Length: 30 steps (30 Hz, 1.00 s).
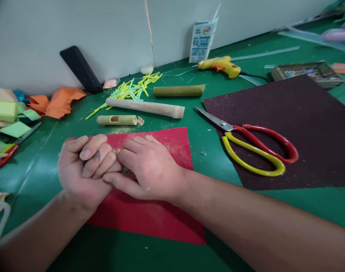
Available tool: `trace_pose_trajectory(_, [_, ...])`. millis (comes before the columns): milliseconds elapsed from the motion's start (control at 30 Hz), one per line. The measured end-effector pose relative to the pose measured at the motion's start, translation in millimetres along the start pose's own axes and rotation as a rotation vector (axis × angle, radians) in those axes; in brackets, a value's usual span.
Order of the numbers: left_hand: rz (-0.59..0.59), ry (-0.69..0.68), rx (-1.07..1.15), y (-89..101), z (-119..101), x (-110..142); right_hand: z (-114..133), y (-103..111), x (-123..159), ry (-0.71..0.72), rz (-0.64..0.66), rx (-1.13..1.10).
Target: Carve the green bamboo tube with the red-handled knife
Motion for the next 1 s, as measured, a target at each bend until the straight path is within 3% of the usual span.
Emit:
trace_pose_trajectory(367, [-0.006,0.061,0.184,-2.3,5.9,4.4,1.6,7.3,2.0,0.079,-0.064,0.001])
trace_pose_trajectory(1000, [-0.001,0.067,0.204,-3.4,4.9,4.7,0.1,6.3,0.6,0.051,-0.018,-0.051])
Point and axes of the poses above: each hand's wrist, its own x-axis away from the middle knuckle, its own y-axis out of the back of the hand, z = x × y, the point moved 10 cm from there along -x, towards the middle knuckle, and after that the axes turned 14 degrees about -y, right-handed, at the moved point
